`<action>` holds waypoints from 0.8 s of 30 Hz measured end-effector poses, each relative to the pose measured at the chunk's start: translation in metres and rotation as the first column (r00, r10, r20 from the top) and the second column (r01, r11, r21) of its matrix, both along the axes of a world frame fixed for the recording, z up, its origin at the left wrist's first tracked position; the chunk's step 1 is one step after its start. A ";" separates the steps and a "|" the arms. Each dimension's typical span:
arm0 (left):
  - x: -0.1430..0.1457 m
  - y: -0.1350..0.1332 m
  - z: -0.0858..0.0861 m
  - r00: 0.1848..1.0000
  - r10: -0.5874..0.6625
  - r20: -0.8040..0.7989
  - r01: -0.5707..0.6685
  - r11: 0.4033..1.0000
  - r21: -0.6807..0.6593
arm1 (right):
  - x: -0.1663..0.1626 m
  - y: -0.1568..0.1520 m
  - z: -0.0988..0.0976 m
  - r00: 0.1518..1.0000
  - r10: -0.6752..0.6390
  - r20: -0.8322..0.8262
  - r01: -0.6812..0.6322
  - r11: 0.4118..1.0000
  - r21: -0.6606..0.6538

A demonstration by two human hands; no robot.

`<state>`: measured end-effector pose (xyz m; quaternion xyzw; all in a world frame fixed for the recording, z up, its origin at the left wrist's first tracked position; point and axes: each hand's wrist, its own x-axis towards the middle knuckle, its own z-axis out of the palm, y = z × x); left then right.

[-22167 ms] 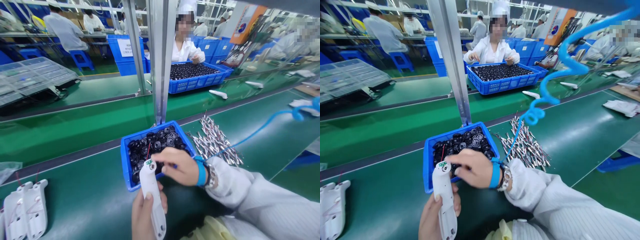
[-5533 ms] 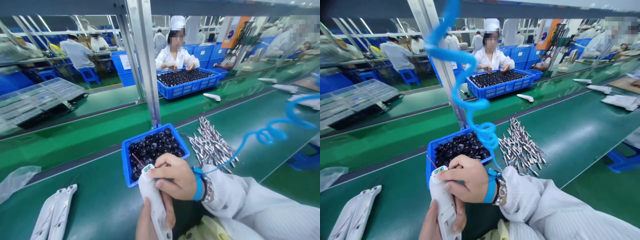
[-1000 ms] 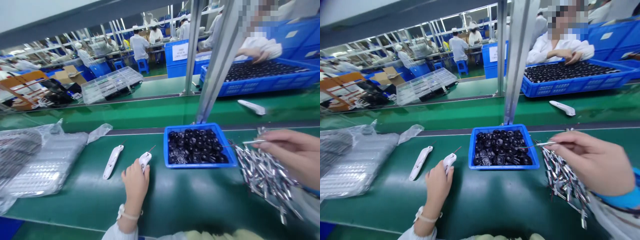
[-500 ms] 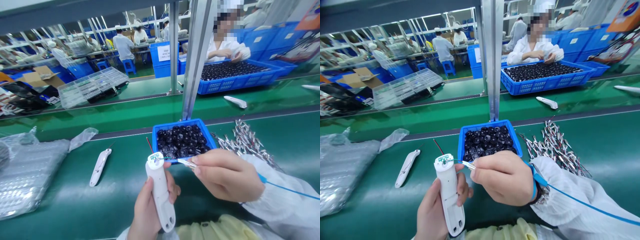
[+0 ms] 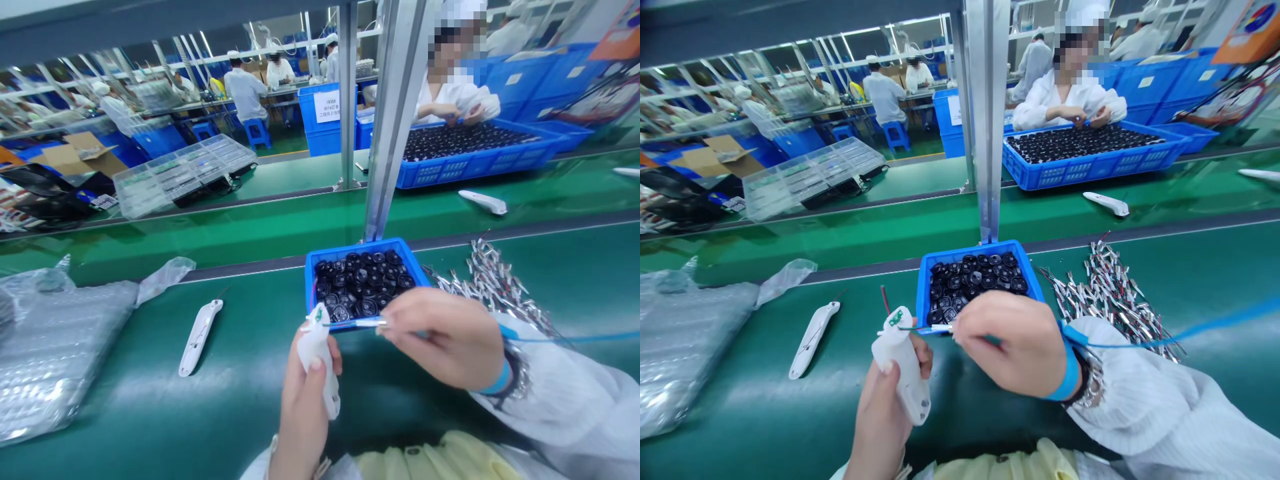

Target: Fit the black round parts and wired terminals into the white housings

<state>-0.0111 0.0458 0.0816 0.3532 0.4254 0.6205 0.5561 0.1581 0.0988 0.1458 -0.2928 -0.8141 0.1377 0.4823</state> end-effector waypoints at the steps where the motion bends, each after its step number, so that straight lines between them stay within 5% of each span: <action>1: -0.001 0.000 -0.001 0.992 0.038 -0.120 -0.037 0.999 0.014 | -0.002 0.005 -0.002 0.996 -0.032 -0.086 0.020 0.992 -0.126; 3: -0.003 0.000 -0.003 0.924 0.093 -0.370 -0.070 0.995 0.073 | -0.005 0.015 -0.009 0.956 -0.118 -0.269 -0.014 0.897 -0.442; 5: -0.005 0.000 -0.005 0.794 0.135 -0.592 -0.052 0.987 0.155 | -0.009 0.024 -0.016 0.873 -0.210 -0.441 -0.187 0.691 -0.698; 8: -0.006 0.001 -0.008 0.604 0.237 -0.761 -0.068 0.967 0.247 | -0.014 0.032 -0.027 0.734 -0.340 -0.587 -0.461 0.386 -0.799; 11: -0.005 0.001 -0.011 0.528 0.301 -0.794 -0.104 0.951 0.292 | -0.017 0.031 -0.034 0.663 -0.420 -0.619 -0.597 0.201 -0.776; 14: -0.005 0.002 -0.013 0.506 0.327 -0.798 -0.090 0.940 0.329 | -0.016 0.029 -0.037 0.651 -0.435 -0.621 -0.641 0.123 -0.758; 18: -0.005 0.002 -0.013 0.505 0.307 -0.807 -0.042 0.942 0.333 | -0.011 0.032 -0.037 0.649 -0.422 -0.633 -0.652 0.121 -0.749; 24: -0.003 -0.002 -0.009 0.610 0.212 -0.764 0.016 0.960 0.279 | -0.004 0.037 -0.037 0.666 -0.323 -0.672 -0.680 0.109 -0.726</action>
